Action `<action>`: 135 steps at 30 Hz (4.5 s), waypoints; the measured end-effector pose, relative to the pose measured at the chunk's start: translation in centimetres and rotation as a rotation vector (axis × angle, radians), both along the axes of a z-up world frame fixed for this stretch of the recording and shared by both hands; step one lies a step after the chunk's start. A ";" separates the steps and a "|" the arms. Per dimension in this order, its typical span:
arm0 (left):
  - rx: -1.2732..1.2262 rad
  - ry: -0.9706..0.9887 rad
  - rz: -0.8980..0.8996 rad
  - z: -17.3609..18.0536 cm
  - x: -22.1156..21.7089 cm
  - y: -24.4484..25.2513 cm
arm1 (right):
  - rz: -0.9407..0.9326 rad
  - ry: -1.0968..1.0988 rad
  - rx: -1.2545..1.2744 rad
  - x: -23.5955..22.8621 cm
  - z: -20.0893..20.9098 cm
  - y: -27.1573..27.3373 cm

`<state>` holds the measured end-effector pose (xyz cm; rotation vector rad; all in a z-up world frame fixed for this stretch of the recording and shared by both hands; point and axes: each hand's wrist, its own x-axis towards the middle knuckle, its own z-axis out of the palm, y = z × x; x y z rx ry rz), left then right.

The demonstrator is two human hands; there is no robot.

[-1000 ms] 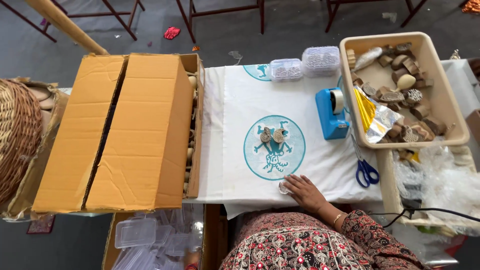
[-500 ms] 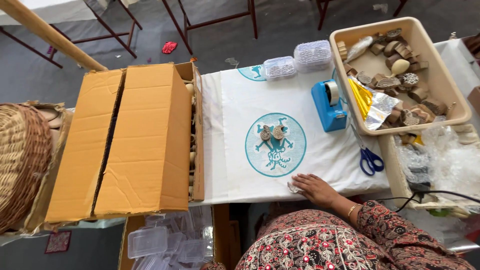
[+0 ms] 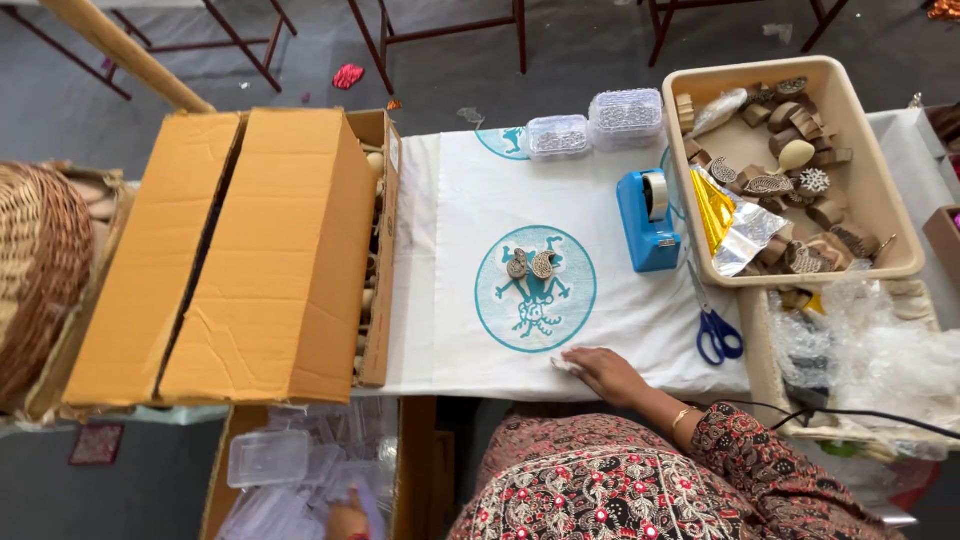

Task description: Packing wooden stamps into small plastic boxes and wrapping them with bubble wrap.

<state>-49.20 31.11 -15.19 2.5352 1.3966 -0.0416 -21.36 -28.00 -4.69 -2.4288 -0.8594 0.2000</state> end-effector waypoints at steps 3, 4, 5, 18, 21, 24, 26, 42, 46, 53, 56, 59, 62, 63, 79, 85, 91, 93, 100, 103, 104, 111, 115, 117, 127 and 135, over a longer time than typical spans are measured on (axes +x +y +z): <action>-0.018 -0.005 0.054 1.8 3.3 -0.7 | -0.307 0.445 0.121 2.1 -4.3 -0.8; -0.033 -0.038 0.060 3.2 3.3 -0.6 | -0.407 0.667 0.420 3.0 -4.6 -1.0; -0.047 -0.070 0.065 4.6 3.4 -0.5 | -0.504 0.885 0.723 3.8 -4.9 -1.2; -1.242 -0.832 -0.376 23.8 17.6 -19.3 | -0.560 1.032 0.864 3.5 12.1 3.4; -1.321 -0.885 -0.457 26.5 22.7 -25.8 | -0.330 1.013 0.801 2.4 15.7 5.0; -1.375 -0.857 -0.423 28.0 25.2 -30.2 | -0.267 1.010 0.860 2.5 14.5 3.8; -1.581 -0.778 -0.451 29.1 26.5 -31.6 | -0.405 0.902 0.719 4.0 13.6 1.9; -1.964 -0.864 -0.446 29.2 34.5 -37.8 | -0.403 -0.264 0.252 6.5 19.3 7.6; -1.832 -0.893 -0.324 29.9 33.3 -37.6 | -0.331 -0.536 -0.112 8.2 19.4 7.1; -1.848 -0.977 -0.331 27.3 34.7 -35.3 | -0.218 -0.411 0.323 6.5 16.7 10.4; -1.950 -1.049 -0.327 28.6 34.9 -34.6 | -0.069 -0.345 0.288 6.5 18.3 10.3; -1.802 -0.885 -0.192 30.5 34.4 -34.8 | -0.211 -0.335 0.457 10.0 17.4 8.3; -1.783 -0.894 -0.250 30.9 34.2 -34.8 | -0.498 -0.189 0.612 10.8 18.9 8.4; -1.786 -0.892 -0.258 30.7 34.6 -34.6 | -0.501 -0.195 0.613 10.2 18.6 9.3; -1.837 -0.862 -0.267 31.8 38.6 -32.3 | -0.390 -0.424 0.231 9.5 20.4 13.4; -1.841 -0.896 -0.343 31.4 39.4 -30.8 | -0.194 -0.577 0.186 9.7 17.2 12.6; -1.867 -0.842 -0.354 30.5 38.7 -31.4 | -0.504 -0.425 0.284 10.2 19.1 13.9; -1.881 -0.863 -0.351 30.2 39.1 -31.2 | -0.488 -0.445 0.276 9.6 18.8 15.1; -1.840 -0.805 -0.331 32.6 38.6 -31.5 | -0.249 -0.581 0.245 10.1 18.3 11.6; -1.802 -0.770 -0.316 32.4 38.1 -32.5 | -0.398 -0.499 0.300 10.5 19.6 10.8; -1.795 -0.787 -0.326 31.9 38.1 -32.9 | -0.488 -0.447 0.307 10.5 20.2 11.0; -1.917 -0.877 -0.336 32.4 39.0 -32.5 | -0.179 -0.570 0.280 8.1 18.7 12.5; -1.740 -0.834 -0.349 33.2 37.8 -32.6 | -0.132 -0.670 0.182 9.2 16.1 8.8; -1.685 -0.826 -0.362 32.6 37.4 -33.1 | -0.216 -0.633 0.178 9.7 16.6 8.4; -1.706 -0.920 -0.369 30.5 37.9 -33.8 | -0.195 -0.551 0.299 7.1 15.9 10.2; -1.643 -0.783 -0.363 31.0 36.9 -35.5 | -0.445 -0.400 0.364 10.1 17.2 8.4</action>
